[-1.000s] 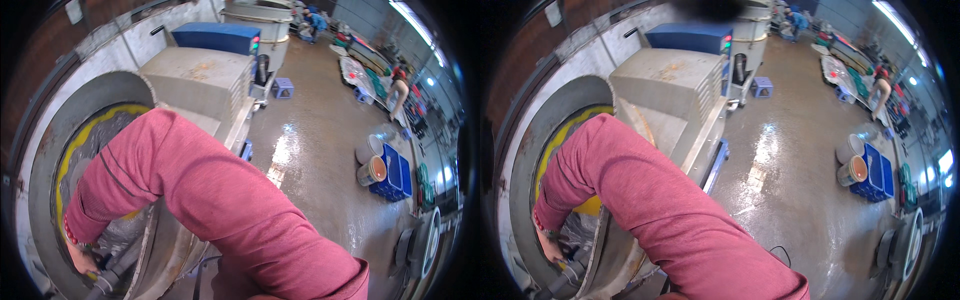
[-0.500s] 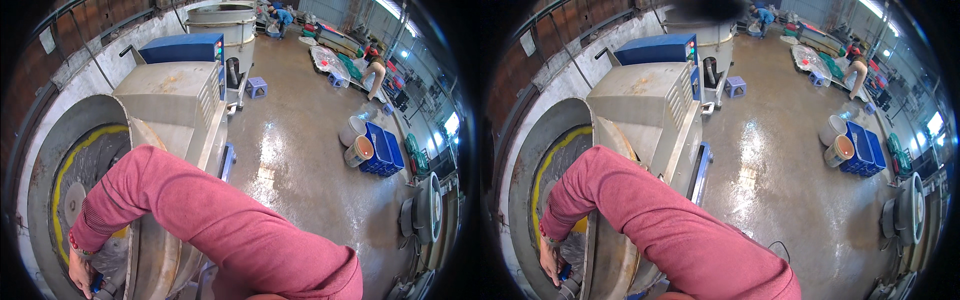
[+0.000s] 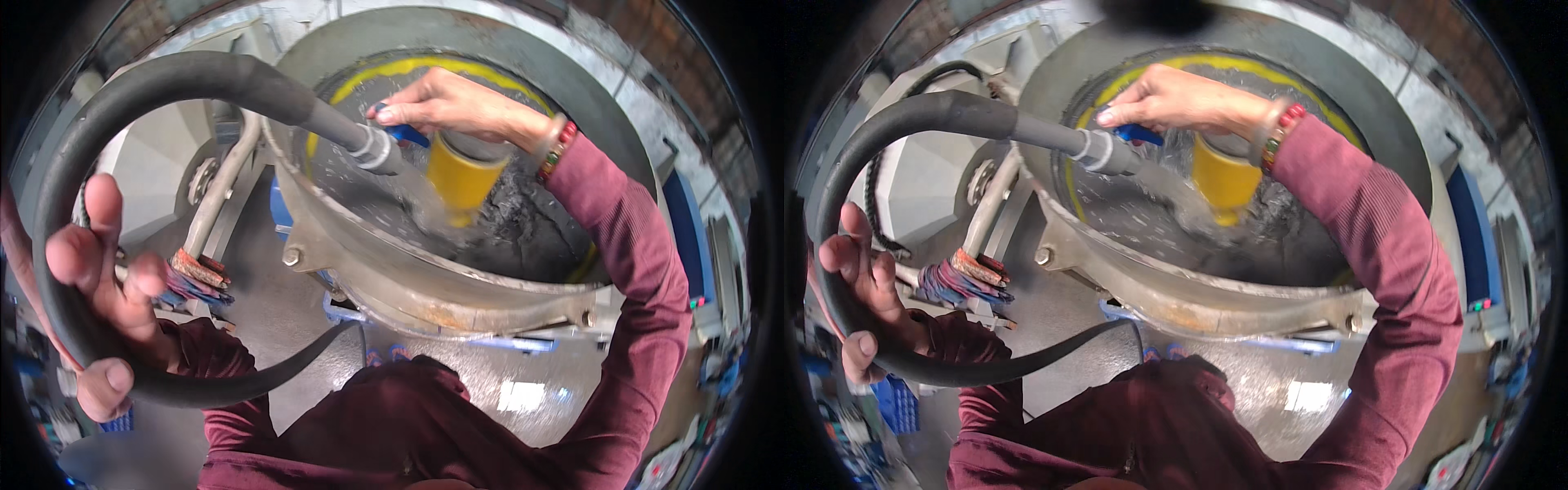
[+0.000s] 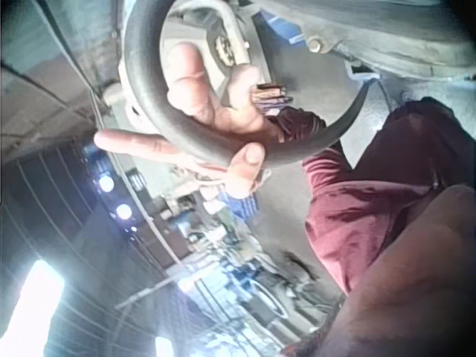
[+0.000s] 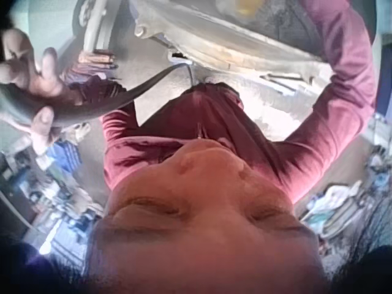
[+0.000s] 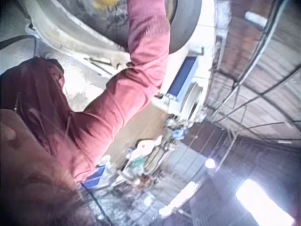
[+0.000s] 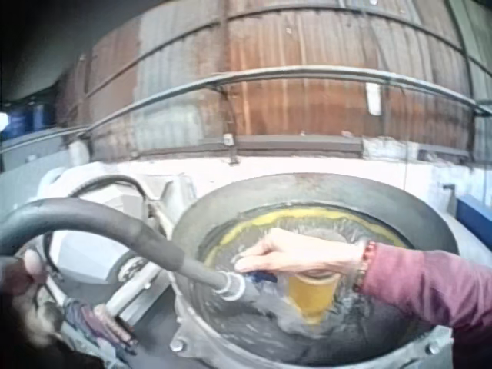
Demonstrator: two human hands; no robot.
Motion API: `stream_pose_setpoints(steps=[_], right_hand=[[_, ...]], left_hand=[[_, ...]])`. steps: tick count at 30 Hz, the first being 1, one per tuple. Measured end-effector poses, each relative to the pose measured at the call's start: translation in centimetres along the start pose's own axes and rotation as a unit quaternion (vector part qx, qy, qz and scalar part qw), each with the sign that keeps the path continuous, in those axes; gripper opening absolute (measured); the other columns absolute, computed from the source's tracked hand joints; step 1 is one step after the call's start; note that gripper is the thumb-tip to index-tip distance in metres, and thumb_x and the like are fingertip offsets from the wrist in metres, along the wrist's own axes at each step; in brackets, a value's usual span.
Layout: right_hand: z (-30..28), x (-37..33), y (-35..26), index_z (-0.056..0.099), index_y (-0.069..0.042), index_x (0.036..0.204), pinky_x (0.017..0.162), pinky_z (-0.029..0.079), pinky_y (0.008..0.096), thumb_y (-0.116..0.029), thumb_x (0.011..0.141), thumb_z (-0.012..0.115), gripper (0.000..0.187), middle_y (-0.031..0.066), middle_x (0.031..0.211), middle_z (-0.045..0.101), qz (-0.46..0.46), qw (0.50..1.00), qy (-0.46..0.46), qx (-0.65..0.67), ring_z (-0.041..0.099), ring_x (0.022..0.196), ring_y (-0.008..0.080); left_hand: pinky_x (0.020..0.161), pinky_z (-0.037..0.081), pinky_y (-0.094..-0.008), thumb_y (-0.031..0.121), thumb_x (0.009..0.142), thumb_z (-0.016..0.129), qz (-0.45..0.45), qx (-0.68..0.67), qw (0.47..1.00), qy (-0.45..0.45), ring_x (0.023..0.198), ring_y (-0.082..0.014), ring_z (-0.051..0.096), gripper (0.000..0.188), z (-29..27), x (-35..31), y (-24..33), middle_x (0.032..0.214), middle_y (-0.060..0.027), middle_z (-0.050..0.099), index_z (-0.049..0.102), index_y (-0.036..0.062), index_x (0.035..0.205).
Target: The person operates a large industrial mixing machine, using a hose to spray liquid into the rotating drum. They repeatedly adjust the hose position and interact with the machine's controls while the drum spins.
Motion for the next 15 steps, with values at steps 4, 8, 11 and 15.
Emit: stream_pose_setpoints(steps=[4, 8, 11, 15], right_hand=[[-0.4, 0.9, -3.0, 0.075, -0.005, 0.099, 0.062, 0.043, 0.0258, -0.041, 0.091, 0.065, 0.038, -0.0006, 0.071, 0.062, -0.020, 0.998, -0.043, -0.029, 0.052, 0.065, 0.0070], [-0.7, 1.3, -4.1, 0.072, -0.003, 0.107, 0.065, 0.044, 0.0269, -0.042, 0.090, 0.064, 0.043, 0.0000, 0.079, 0.065, -0.026, 0.993, -0.081, -0.086, 0.052, 0.070, 0.0081], [-0.8, 1.8, -4.2, 0.073, -0.001, 0.095, 0.061, 0.041, 0.0269, -0.039, 0.091, 0.063, 0.039, -0.0016, 0.069, 0.060, -0.051, 0.991, -0.093, -0.079, 0.050, 0.065, 0.0071], [-1.5, 1.6, -3.6, 0.071, 0.000, 0.084, 0.062, 0.042, 0.0297, -0.038, 0.089, 0.065, 0.039, 0.0001, 0.066, 0.058, -0.060, 0.990, -0.120, -0.052, 0.050, 0.063, 0.0100]], left_hand=[[0.111, 0.033, -0.0581, -0.013, 0.060, 0.049, 0.023, 0.035, 0.999, -0.009, 0.140, -0.0446, 0.015, 0.100, 1.6, -1.5, 1.6, 0.122, -0.0197, 0.035, 0.000, -0.0021, 0.148], [0.101, 0.040, -0.0517, -0.016, 0.059, 0.049, 0.074, 0.080, 0.991, 0.082, 0.120, -0.0353, 0.035, 0.106, 3.3, -3.6, 3.2, 0.115, -0.0144, 0.033, -0.002, 0.0014, 0.149], [0.088, 0.042, -0.0403, -0.015, 0.059, 0.051, 0.113, 0.069, 0.974, 0.183, 0.105, -0.0252, 0.038, 0.097, 3.8, -4.5, 3.7, 0.114, -0.0143, 0.033, 0.010, 0.0005, 0.146], [0.090, 0.041, -0.0435, -0.010, 0.065, 0.054, 0.059, 0.071, 0.982, 0.165, 0.112, -0.0262, 0.036, 0.091, 4.0, -3.5, 2.4, 0.119, -0.0143, 0.036, 0.013, 0.0052, 0.145]])
Point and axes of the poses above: each hand's wrist, its own x-axis towards the middle knuckle, its own z-axis out of the palm, y = z × x, the point moved 2 cm from there along x, towards the middle knuckle
